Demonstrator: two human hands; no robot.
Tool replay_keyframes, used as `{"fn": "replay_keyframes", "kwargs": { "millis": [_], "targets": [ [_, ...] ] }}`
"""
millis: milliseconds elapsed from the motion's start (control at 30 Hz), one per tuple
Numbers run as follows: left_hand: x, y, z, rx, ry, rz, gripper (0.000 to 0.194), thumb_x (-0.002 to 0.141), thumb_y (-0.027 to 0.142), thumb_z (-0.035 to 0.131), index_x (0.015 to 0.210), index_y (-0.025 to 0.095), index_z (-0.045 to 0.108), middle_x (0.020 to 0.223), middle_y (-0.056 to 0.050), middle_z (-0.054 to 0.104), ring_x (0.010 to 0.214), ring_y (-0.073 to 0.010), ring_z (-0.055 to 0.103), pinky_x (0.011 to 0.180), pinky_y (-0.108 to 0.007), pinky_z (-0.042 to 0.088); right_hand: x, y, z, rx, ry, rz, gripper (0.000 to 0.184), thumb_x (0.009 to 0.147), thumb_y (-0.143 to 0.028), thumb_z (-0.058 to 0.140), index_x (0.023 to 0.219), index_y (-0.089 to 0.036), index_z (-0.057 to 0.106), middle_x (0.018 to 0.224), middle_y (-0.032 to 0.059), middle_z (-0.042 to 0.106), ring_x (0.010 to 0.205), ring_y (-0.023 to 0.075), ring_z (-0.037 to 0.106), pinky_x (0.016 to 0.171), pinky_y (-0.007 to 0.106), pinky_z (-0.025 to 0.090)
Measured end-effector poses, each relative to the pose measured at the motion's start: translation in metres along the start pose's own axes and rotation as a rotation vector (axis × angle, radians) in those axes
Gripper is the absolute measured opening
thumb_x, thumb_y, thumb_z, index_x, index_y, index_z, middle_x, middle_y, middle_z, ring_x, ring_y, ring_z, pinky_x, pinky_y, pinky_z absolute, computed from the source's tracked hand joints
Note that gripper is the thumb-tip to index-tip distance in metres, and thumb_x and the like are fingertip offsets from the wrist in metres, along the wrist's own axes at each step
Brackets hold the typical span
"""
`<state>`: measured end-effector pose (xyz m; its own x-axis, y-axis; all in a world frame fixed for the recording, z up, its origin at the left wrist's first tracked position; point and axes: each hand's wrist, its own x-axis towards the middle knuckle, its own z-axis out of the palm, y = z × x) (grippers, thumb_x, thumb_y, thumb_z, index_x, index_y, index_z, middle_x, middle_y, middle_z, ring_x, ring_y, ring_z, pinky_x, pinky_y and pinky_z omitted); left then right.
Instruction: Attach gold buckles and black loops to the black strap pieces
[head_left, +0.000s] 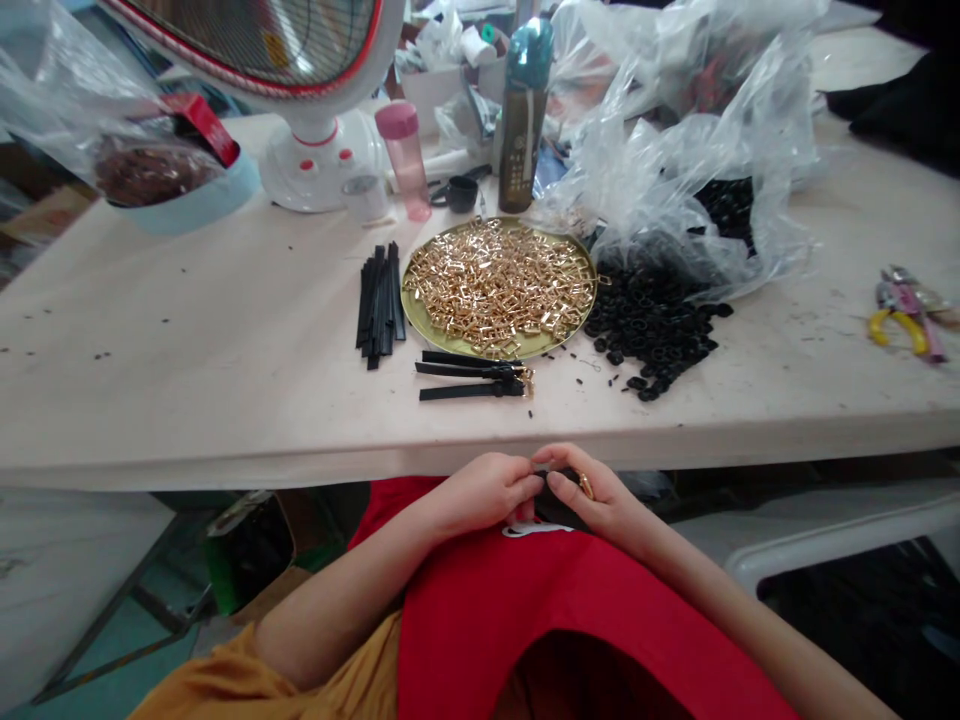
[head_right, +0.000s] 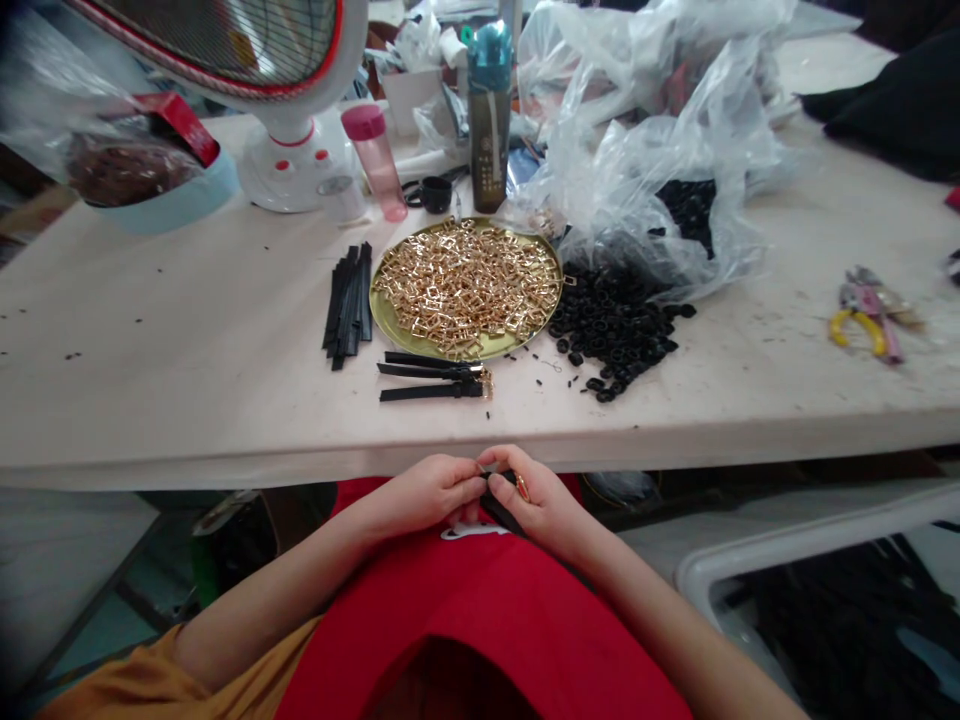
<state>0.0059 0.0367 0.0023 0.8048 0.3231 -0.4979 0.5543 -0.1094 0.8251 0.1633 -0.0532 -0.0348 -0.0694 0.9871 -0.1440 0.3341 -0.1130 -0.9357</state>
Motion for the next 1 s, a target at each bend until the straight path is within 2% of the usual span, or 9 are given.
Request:
{"fn": "replay_keyframes", "kwargs": {
  "millis": [100, 233, 367, 500, 633, 767, 867, 933, 1000],
  "targets": [
    [-0.007, 0.004, -0.008, 0.031, 0.031, 0.017, 0.031, 0.084, 0.031, 0.034, 0.065, 0.015, 0.052, 0.057, 0.002, 0.054, 0.049, -0.0082, 0.048, 0.052, -0.018, 0.037, 0.006, -0.004, -0.002, -0.066, 0.057, -0.018, 0.025, 0.085, -0.033, 0.04, 0.103, -0.019, 0.051, 0.082, 0.0033, 0.058, 0.075, 0.0159, 0.055, 0.07, 0.029, 0.044],
    [-0.014, 0.006, -0.016, -0.005, 0.025, 0.023, 0.034, 0.084, 0.032, 0.033, 0.063, 0.014, 0.053, 0.055, 0.001, 0.053, 0.05, -0.0092, 0.049, 0.054, -0.019, 0.038, 0.013, -0.011, -0.005, -0.035, -0.033, -0.021, 0.028, 0.086, -0.032, 0.04, 0.108, -0.019, 0.05, 0.084, 0.0036, 0.061, 0.076, 0.0159, 0.056, 0.071, 0.029, 0.045],
    [-0.008, 0.002, -0.014, -0.03, 0.035, 0.021, 0.034, 0.084, 0.032, 0.034, 0.063, 0.014, 0.053, 0.057, 0.0, 0.056, 0.049, -0.0091, 0.049, 0.054, -0.02, 0.038, 0.017, -0.016, -0.007, -0.043, -0.103, -0.029, 0.027, 0.086, -0.03, 0.039, 0.108, -0.019, 0.049, 0.089, 0.0047, 0.062, 0.081, 0.0167, 0.057, 0.073, 0.03, 0.044],
    [-0.006, 0.003, -0.019, -0.042, 0.069, 0.018, 0.034, 0.085, 0.033, 0.033, 0.067, 0.014, 0.055, 0.061, 0.001, 0.056, 0.052, -0.0081, 0.049, 0.056, -0.019, 0.038, 0.025, -0.02, -0.008, -0.079, -0.045, -0.024, 0.026, 0.086, -0.03, 0.038, 0.108, -0.02, 0.049, 0.084, 0.0031, 0.062, 0.076, 0.0154, 0.057, 0.072, 0.029, 0.044],
    [-0.013, 0.008, -0.032, -0.093, 0.014, 0.015, 0.035, 0.086, 0.034, 0.031, 0.071, 0.014, 0.055, 0.062, 0.002, 0.055, 0.051, -0.0069, 0.047, 0.056, -0.018, 0.038, 0.032, -0.025, -0.014, 0.012, -0.093, 0.002, 0.031, 0.087, -0.034, 0.039, 0.113, -0.021, 0.047, 0.086, 0.0024, 0.063, 0.077, 0.0146, 0.057, 0.072, 0.027, 0.045],
    [-0.009, 0.005, -0.034, -0.103, 0.028, 0.026, 0.036, 0.086, 0.036, 0.033, 0.066, 0.014, 0.053, 0.059, 0.002, 0.053, 0.048, -0.0063, 0.044, 0.055, -0.018, 0.037, 0.035, -0.025, -0.016, 0.088, -0.138, 0.037, 0.032, 0.086, -0.037, 0.04, 0.113, -0.021, 0.047, 0.09, 0.0032, 0.063, 0.08, 0.0151, 0.058, 0.073, 0.027, 0.045],
    [0.0, -0.001, -0.032, -0.092, 0.045, 0.015, 0.038, 0.086, 0.037, 0.031, 0.066, 0.014, 0.053, 0.056, 0.002, 0.05, 0.048, -0.0072, 0.045, 0.054, -0.018, 0.036, 0.038, -0.022, -0.012, 0.087, -0.116, 0.025, 0.032, 0.086, -0.038, 0.04, 0.111, -0.021, 0.048, 0.087, 0.0025, 0.062, 0.078, 0.0147, 0.058, 0.071, 0.026, 0.044],
    [0.005, -0.004, -0.034, -0.044, 0.074, 0.03, 0.038, 0.087, 0.037, 0.029, 0.066, 0.015, 0.053, 0.055, 0.002, 0.05, 0.049, -0.0083, 0.045, 0.054, -0.019, 0.036, 0.044, -0.019, -0.007, 0.069, -0.049, 0.028, 0.032, 0.086, -0.039, 0.039, 0.11, -0.02, 0.049, 0.078, 0.0009, 0.06, 0.069, 0.0132, 0.056, 0.064, 0.025, 0.044],
    [0.01, -0.007, -0.041, 0.074, 0.161, 0.06, 0.035, 0.086, 0.035, 0.03, 0.069, 0.015, 0.054, 0.062, 0.0, 0.054, 0.055, -0.0102, 0.048, 0.056, -0.021, 0.036, 0.053, -0.018, -0.002, 0.035, 0.048, 0.045, 0.034, 0.088, -0.04, 0.033, 0.11, -0.019, 0.048, 0.065, -0.0015, 0.055, 0.057, 0.0122, 0.053, 0.054, 0.024, 0.041]
  ]
}}
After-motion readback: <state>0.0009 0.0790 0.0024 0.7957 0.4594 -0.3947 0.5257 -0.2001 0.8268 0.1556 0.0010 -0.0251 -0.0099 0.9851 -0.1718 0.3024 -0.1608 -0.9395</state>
